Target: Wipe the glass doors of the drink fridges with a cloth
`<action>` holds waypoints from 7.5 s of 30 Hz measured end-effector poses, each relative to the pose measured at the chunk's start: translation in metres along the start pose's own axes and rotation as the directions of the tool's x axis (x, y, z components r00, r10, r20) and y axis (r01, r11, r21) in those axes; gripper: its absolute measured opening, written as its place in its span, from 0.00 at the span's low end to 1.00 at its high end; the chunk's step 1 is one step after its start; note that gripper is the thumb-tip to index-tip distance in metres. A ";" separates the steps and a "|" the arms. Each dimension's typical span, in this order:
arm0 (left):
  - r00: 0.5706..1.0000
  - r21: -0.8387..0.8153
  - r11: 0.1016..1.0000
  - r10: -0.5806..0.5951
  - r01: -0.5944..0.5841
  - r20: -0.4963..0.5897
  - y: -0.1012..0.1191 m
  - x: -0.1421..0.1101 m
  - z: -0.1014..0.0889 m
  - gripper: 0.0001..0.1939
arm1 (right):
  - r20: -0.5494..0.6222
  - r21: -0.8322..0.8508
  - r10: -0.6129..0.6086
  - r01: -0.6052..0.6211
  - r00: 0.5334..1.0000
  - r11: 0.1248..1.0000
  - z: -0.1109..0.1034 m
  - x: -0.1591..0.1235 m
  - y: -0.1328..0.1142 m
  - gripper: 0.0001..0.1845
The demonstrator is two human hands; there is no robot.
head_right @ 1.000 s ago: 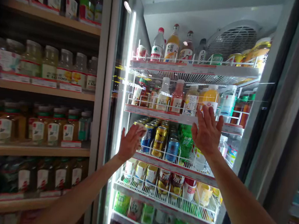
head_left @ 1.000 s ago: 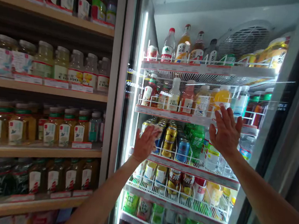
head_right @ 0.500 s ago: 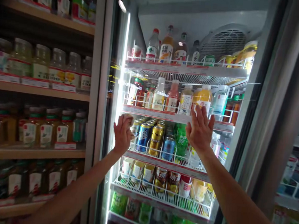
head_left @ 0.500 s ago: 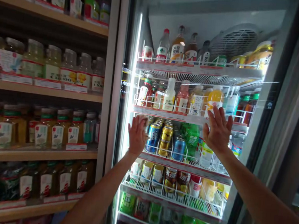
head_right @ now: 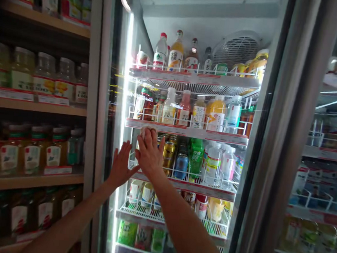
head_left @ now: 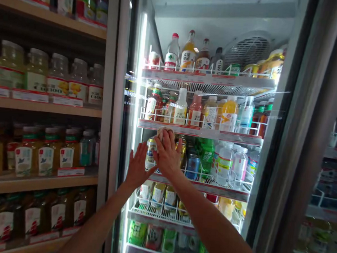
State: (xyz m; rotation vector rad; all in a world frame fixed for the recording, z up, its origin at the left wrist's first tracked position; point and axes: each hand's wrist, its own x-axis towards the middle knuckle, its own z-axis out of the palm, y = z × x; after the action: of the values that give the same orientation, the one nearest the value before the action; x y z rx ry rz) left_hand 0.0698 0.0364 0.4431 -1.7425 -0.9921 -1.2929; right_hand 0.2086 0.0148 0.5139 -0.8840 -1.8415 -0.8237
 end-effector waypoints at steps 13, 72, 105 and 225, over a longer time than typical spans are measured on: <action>0.983 0.017 0.983 -0.180 0.181 -0.047 0.015 -0.019 0.011 0.36 | -0.575 -0.204 0.261 -0.445 0.775 0.872 -0.085 -0.124 0.163 0.26; 0.908 0.149 0.915 -0.395 0.375 0.139 0.028 -0.056 -0.006 0.33 | -0.512 -0.116 0.273 -0.381 0.814 0.917 -0.079 -0.124 0.162 0.29; 0.982 0.077 0.980 -0.187 0.186 0.014 -0.089 -0.064 -0.055 0.32 | -0.181 -0.195 -0.102 0.065 0.978 0.979 0.068 -0.039 -0.053 0.25; 0.975 0.044 0.998 0.062 -0.054 -0.215 0.002 0.169 -0.016 0.30 | -0.202 -0.394 -0.075 -0.011 0.976 0.919 -0.105 0.094 0.126 0.27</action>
State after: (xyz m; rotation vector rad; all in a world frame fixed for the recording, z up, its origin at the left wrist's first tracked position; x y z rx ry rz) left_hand 0.0984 0.0470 0.6105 -1.5524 -0.8300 -1.3842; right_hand 0.3284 0.0164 0.6600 -0.9701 -1.5290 -1.2898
